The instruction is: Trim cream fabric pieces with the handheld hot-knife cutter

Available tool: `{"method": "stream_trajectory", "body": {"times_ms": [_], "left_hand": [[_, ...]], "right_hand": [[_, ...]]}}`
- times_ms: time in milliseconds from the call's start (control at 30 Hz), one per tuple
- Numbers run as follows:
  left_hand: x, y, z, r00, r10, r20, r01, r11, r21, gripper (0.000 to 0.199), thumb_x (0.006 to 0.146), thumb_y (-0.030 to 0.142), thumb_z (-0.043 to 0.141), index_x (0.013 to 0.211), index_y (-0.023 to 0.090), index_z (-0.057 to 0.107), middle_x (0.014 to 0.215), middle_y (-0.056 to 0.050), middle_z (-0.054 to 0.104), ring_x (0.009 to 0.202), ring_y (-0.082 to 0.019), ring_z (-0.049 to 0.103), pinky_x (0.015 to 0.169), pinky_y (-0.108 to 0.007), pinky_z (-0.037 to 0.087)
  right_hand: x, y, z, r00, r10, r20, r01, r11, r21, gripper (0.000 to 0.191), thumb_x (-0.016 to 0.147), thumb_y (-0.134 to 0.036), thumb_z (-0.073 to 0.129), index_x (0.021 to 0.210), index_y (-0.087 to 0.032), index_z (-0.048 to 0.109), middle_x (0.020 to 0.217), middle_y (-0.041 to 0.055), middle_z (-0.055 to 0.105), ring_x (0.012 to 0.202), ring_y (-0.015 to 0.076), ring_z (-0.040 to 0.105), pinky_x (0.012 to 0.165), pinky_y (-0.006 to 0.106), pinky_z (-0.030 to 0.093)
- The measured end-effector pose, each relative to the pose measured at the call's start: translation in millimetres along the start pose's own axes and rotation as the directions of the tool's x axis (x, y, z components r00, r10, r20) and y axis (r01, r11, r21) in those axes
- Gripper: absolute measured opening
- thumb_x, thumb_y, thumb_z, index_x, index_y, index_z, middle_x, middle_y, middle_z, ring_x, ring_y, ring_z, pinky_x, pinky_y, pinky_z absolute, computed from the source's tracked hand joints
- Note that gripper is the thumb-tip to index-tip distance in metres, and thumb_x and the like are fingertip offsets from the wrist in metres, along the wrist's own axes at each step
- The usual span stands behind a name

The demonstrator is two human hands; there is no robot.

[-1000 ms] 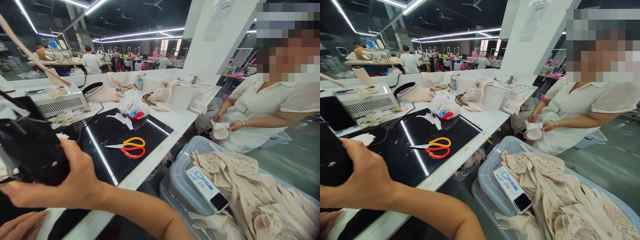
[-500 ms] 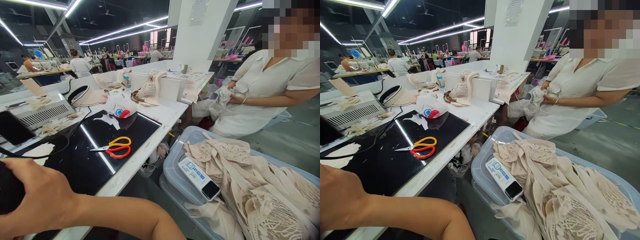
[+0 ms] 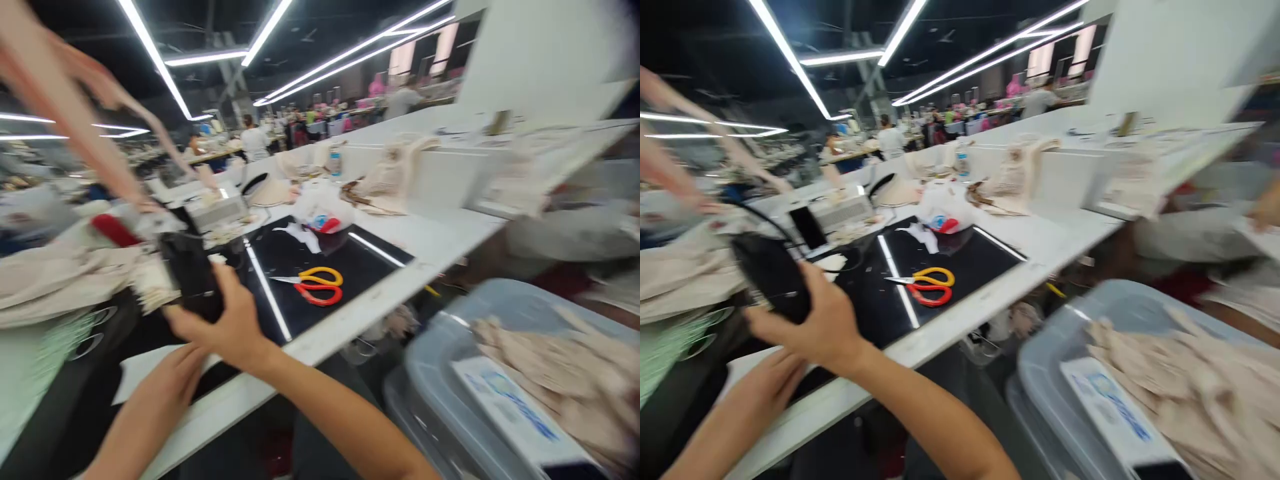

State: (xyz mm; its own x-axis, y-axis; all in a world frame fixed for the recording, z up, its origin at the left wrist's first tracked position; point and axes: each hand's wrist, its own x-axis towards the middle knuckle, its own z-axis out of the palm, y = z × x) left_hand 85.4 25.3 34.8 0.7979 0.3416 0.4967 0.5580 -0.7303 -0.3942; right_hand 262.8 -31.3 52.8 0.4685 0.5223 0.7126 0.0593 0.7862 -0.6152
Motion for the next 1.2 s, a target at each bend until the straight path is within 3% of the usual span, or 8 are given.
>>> {"method": "stream_trajectory", "body": {"times_ms": [33,133,400,600,733,900,1033,1200], "left_hand": [[-5,3,-4.7,1.000,-0.004,0.004,0.003,0.997,0.078,0.022,0.084,0.039,0.061,0.103,0.040,0.071,0.109,0.019,0.072,0.099,0.007,0.068,0.087,-0.002,0.058],[-7,16,-11.7,0.999,-0.039,0.018,0.035,0.977,0.211,0.022,0.085,0.032,0.061,0.102,0.041,0.071,0.107,0.019,0.072,0.095,0.007,0.068,0.086,-0.005,0.061],[-8,39,-13.9,0.993,-0.077,-0.085,0.087,0.987,0.131,0.026,0.085,0.027,0.061,0.107,0.037,0.069,0.110,0.018,0.071,0.098,0.009,0.066,0.086,-0.004,0.061],[-8,45,-4.4,0.993,-0.071,-0.094,0.082,0.991,0.110,0.018,0.080,0.031,0.070,0.097,0.037,0.068,0.096,0.018,0.069,0.087,0.008,0.063,0.079,-0.007,0.061],[-9,47,-3.5,0.994,-0.051,-0.102,0.065,0.987,0.147,0.029,0.075,0.039,0.077,0.101,0.034,0.067,0.094,0.014,0.068,0.086,0.003,0.063,0.076,-0.013,0.061],[-13,54,-2.3,0.991,-0.050,-0.124,0.073,0.979,0.189,0.061,0.061,0.061,0.084,0.112,0.034,0.064,0.099,0.009,0.066,0.089,-0.002,0.064,0.073,-0.017,0.059],[-17,59,2.4,0.989,-0.042,-0.143,0.072,0.975,0.209,0.073,0.056,0.078,0.075,0.115,0.036,0.063,0.102,0.003,0.065,0.091,-0.006,0.065,0.073,-0.019,0.060],[-25,63,13.0,0.982,-0.051,-0.179,0.089,0.972,0.216,0.082,0.053,0.084,0.071,0.119,0.036,0.063,0.114,0.000,0.064,0.103,-0.008,0.067,0.085,-0.020,0.065]], "right_hand": [[-1,1,1,0.994,-0.082,-0.071,0.083,0.996,0.012,0.053,0.075,-0.045,0.080,0.118,-0.018,0.063,0.098,0.0026,0.072,0.086,0.0171,0.070,0.080,0.027,0.059],[0,4,1,0.978,-0.152,-0.141,0.146,0.988,-0.055,0.042,0.078,-0.034,0.079,0.112,-0.017,0.061,0.088,-0.0003,0.069,0.075,0.0123,0.066,0.073,0.022,0.055],[-6,5,-4,0.996,-0.020,-0.085,0.010,0.993,-0.116,0.034,0.085,-0.040,0.076,0.103,-0.020,0.056,0.083,-0.0001,0.064,0.070,0.0142,0.060,0.066,0.029,0.053],[-10,5,-7,0.997,0.026,-0.073,-0.036,0.991,-0.132,0.033,0.087,-0.040,0.076,0.104,-0.021,0.056,0.086,-0.0002,0.065,0.069,0.0141,0.062,0.066,0.031,0.055],[-11,5,-9,0.998,0.016,-0.056,-0.022,0.995,-0.099,0.032,0.089,-0.038,0.077,0.106,-0.022,0.055,0.089,-0.0004,0.066,0.068,0.0123,0.061,0.065,0.029,0.056],[-14,6,-10,0.999,0.005,-0.041,-0.007,0.999,-0.039,0.027,0.090,-0.033,0.076,0.104,-0.023,0.055,0.088,-0.0010,0.067,0.068,0.0125,0.063,0.063,0.028,0.057],[-13,5,-10,1.000,-0.001,-0.010,0.001,1.000,0.022,0.023,0.092,-0.030,0.075,0.103,-0.022,0.057,0.087,-0.0008,0.067,0.067,0.0127,0.065,0.059,0.027,0.056],[1,8,-6,0.998,0.004,-0.057,0.002,0.995,0.098,0.027,0.091,-0.030,0.076,0.105,-0.020,0.056,0.089,0.0000,0.066,0.063,0.0131,0.063,0.059,0.031,0.056]]}}
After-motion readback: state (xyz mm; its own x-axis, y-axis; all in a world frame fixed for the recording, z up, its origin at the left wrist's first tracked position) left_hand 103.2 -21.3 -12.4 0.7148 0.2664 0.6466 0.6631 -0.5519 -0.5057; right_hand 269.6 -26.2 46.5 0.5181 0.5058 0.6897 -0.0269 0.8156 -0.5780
